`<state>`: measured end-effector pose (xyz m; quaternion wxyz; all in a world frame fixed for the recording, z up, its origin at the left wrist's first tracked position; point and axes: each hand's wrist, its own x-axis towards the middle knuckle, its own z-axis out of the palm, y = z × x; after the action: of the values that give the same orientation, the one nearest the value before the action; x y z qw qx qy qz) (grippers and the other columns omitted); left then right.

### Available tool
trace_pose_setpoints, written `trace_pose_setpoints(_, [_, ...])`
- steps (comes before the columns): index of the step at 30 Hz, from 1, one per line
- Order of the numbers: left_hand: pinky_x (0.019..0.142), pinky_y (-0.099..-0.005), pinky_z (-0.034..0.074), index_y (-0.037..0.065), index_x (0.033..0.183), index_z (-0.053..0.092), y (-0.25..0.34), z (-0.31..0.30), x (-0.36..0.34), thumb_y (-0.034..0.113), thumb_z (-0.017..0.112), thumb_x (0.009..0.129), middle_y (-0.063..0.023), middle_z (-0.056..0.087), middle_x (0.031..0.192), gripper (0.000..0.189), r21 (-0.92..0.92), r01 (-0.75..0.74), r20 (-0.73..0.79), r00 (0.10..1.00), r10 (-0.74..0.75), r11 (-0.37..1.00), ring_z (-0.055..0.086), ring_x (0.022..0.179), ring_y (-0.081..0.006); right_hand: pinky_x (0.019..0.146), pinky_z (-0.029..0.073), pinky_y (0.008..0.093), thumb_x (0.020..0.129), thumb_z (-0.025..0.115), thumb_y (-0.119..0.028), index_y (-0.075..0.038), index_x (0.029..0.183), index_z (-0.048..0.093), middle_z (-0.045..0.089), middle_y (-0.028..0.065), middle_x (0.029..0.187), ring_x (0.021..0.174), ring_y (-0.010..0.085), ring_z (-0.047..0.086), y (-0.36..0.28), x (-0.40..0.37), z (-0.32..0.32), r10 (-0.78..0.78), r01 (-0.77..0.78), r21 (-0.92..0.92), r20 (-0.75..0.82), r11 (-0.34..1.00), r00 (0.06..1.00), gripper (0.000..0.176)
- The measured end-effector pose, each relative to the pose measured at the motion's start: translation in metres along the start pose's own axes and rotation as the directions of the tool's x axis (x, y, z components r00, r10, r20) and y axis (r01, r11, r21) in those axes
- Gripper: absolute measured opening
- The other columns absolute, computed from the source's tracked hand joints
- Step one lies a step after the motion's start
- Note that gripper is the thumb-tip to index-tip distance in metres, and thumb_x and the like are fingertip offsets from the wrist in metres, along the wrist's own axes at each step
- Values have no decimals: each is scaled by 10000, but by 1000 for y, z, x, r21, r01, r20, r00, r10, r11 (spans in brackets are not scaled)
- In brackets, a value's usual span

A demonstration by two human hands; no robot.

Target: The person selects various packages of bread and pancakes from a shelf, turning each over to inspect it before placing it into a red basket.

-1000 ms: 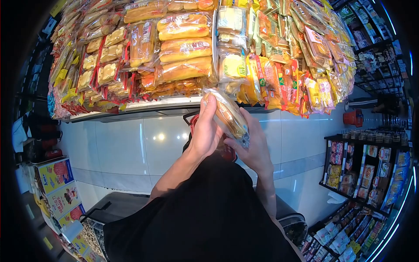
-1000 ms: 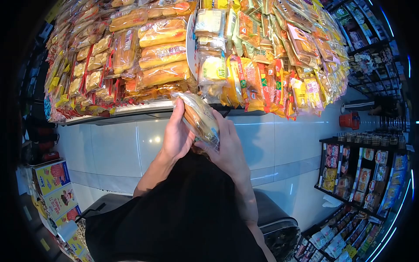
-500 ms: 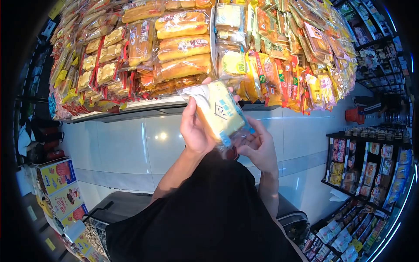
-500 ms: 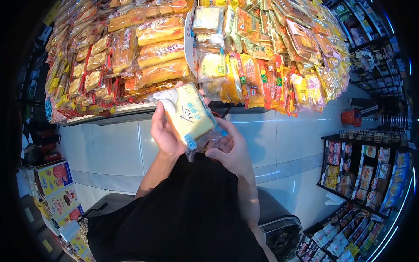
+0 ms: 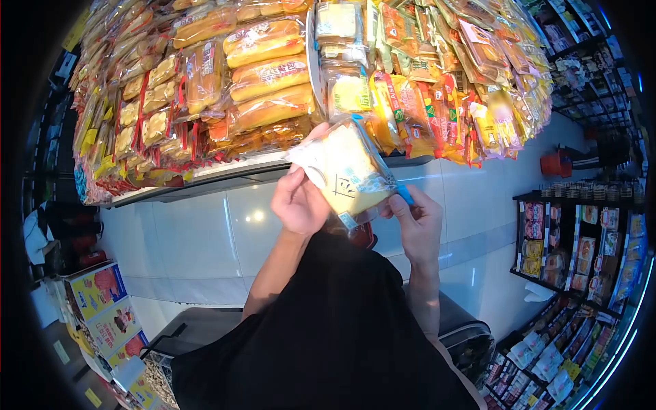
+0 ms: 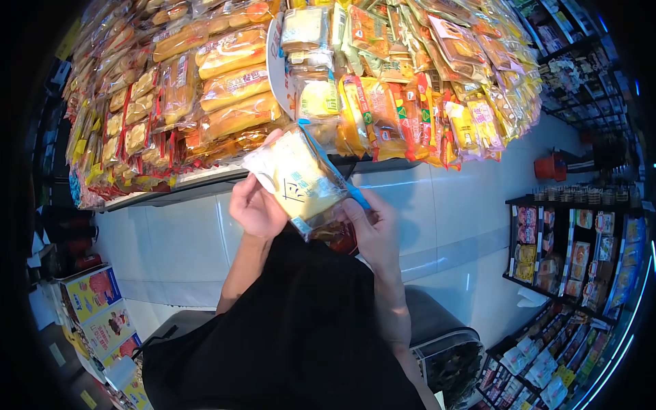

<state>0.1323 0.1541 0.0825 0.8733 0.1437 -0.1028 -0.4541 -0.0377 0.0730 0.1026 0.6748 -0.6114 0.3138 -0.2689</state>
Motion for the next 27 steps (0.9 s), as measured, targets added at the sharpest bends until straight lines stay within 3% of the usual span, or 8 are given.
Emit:
trace_pose_setpoints(1, [1114,-414,293,-70,1429,256,2,-6,2,329,438,883,-219,406,1411,700,76,-6,20,1000,4,997,406,1319,-285,655,465,241,958,564,-110,49,989,628,642,83,863,714,114,586,-1,1,-4,-1,1,-1,-8,1000,1000,175])
trace_pose_setpoints(3, [1102,-402,305,-99,1375,332,6,-21,2,322,460,914,-213,458,1365,637,34,17,51,999,-19,999,436,1290,-277,628,455,240,921,585,-39,47,978,640,632,77,833,698,120,576,-1,2,-12,-278,224,-402,-80,888,957,118])
trace_pose_setpoints(5, [1064,-372,344,-95,1320,412,9,-33,3,339,460,957,-190,526,1284,567,326,-4,29,1000,-6,945,494,1221,-249,609,451,243,904,594,-22,46,982,645,627,83,823,681,125,573,-8,1,-17,-320,256,-465,-63,847,945,115])
trace_pose_setpoints(7, [1016,-337,373,-80,1250,503,11,-29,3,336,489,977,-156,577,1199,498,418,-13,54,998,-10,908,538,1139,-218,590,447,247,887,604,-5,44,985,649,623,89,812,664,129,569,-12,-1,-17,-359,288,-523,-38,802,932,119])
trace_pose_setpoints(9, [972,-322,398,-54,1198,568,12,-23,5,279,568,947,-133,609,1136,418,769,-204,168,979,116,606,561,1083,-211,634,480,306,826,600,55,16,962,676,638,116,837,723,243,634,-13,-4,-16,-318,230,-543,-72,808,945,161])
trace_pose_setpoints(13, [937,-324,424,-11,1122,641,17,-18,10,135,646,881,-130,633,1080,282,904,-324,283,942,180,277,582,1037,-222,622,485,310,808,581,97,11,964,680,630,116,823,721,244,635,-14,-6,-14,-280,198,-530,-78,825,957,203])
trace_pose_setpoints(15, [929,-319,430,-7,1107,647,17,-14,10,117,650,875,-128,633,1071,263,908,-297,254,951,174,297,586,1024,-218,564,464,272,813,578,102,25,986,668,619,106,810,620,162,573,-10,-4,-13,-446,339,-637,-8,693,895,209])
trace_pose_setpoints(27, [769,-236,462,-30,969,640,11,-27,8,55,625,912,-53,622,918,103,916,-66,5,988,154,395,578,856,-103,550,471,268,760,529,161,-3,993,685,608,101,826,615,173,574,-4,-5,-12,-421,362,-688,90,629,903,325])
